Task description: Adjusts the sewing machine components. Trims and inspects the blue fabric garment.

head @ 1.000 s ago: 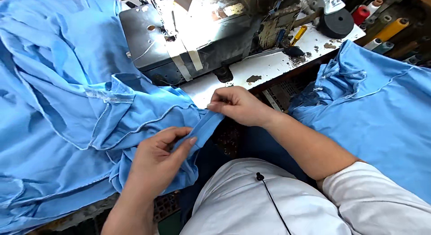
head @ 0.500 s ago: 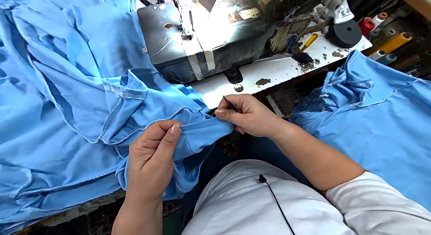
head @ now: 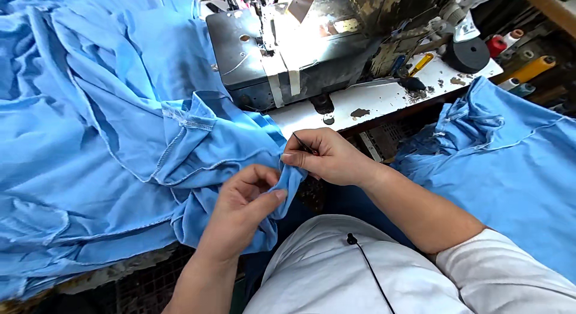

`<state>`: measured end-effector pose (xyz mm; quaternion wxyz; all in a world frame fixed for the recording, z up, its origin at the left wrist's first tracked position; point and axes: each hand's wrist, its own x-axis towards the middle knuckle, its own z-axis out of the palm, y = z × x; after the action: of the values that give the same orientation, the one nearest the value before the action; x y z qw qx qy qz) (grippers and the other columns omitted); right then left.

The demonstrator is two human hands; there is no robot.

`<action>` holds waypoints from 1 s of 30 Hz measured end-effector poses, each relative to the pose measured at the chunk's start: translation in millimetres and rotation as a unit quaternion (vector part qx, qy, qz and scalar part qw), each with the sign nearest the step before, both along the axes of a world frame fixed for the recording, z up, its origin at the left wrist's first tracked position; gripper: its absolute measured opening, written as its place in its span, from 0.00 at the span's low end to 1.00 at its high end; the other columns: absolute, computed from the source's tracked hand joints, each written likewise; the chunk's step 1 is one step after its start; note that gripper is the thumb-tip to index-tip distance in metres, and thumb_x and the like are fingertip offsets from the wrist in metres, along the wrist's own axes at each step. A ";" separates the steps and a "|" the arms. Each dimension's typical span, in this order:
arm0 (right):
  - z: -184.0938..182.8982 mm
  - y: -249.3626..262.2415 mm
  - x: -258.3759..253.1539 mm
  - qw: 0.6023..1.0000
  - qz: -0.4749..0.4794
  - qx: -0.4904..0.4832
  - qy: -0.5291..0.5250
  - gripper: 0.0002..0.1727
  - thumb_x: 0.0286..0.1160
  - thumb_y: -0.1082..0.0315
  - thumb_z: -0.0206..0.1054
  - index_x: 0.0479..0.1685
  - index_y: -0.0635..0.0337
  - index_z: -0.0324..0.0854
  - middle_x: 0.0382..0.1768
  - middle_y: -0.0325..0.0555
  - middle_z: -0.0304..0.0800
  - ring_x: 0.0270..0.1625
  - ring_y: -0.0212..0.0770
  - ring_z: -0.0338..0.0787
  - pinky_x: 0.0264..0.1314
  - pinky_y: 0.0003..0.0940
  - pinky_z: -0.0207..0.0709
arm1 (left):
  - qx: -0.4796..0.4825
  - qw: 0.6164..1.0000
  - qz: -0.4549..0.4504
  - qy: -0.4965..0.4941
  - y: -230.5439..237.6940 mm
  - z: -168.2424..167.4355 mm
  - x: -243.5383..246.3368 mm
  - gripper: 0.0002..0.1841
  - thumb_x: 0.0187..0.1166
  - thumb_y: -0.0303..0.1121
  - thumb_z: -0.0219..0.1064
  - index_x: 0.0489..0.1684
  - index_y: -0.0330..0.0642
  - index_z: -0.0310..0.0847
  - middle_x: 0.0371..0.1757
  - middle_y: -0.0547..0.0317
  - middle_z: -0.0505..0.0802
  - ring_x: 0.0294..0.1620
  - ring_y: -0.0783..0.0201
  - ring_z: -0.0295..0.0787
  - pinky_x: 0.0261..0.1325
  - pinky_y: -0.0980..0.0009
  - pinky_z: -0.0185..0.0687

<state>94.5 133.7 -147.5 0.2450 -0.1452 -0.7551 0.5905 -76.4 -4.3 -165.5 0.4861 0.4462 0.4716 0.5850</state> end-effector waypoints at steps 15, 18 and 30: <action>-18.5 -2.7 25.8 0.947 -0.019 0.307 0.094 0.09 0.81 0.65 0.68 0.48 0.60 0.91 0.45 0.48 0.92 0.46 0.26 0.88 0.51 0.12 0.79 | 0.082 0.993 0.018 0.086 -5.4 -1.9 26.4 0.09 0.79 0.22 0.63 0.32 0.29 0.89 0.38 0.61 0.92 0.44 0.78 0.86 0.52 0.77 0.81; -33.0 1.8 25.2 0.932 -0.030 0.333 0.139 0.08 0.84 0.62 0.67 0.46 0.56 0.88 0.46 0.40 0.91 0.48 0.21 0.88 0.54 0.10 0.80 | 0.106 0.993 0.023 0.045 -6.5 -13.7 27.9 0.09 0.79 0.24 0.64 0.31 0.34 0.90 0.37 0.66 0.92 0.42 0.80 0.86 0.49 0.78 0.82; -41.3 -21.4 53.1 0.910 -0.062 0.394 0.109 0.03 0.71 0.77 0.70 0.36 0.67 0.88 0.38 0.50 0.91 0.37 0.35 0.90 0.37 0.26 0.85 | -0.094 0.983 0.149 -0.056 -5.4 -9.6 57.0 0.12 0.86 0.30 0.62 0.34 0.48 0.92 0.30 0.66 0.94 0.30 0.76 0.90 0.37 0.78 0.88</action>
<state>147.5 112.4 -188.8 0.3988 -0.0181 -0.8847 0.2406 -19.4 -9.7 -175.2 0.4586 0.2902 0.5577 0.6281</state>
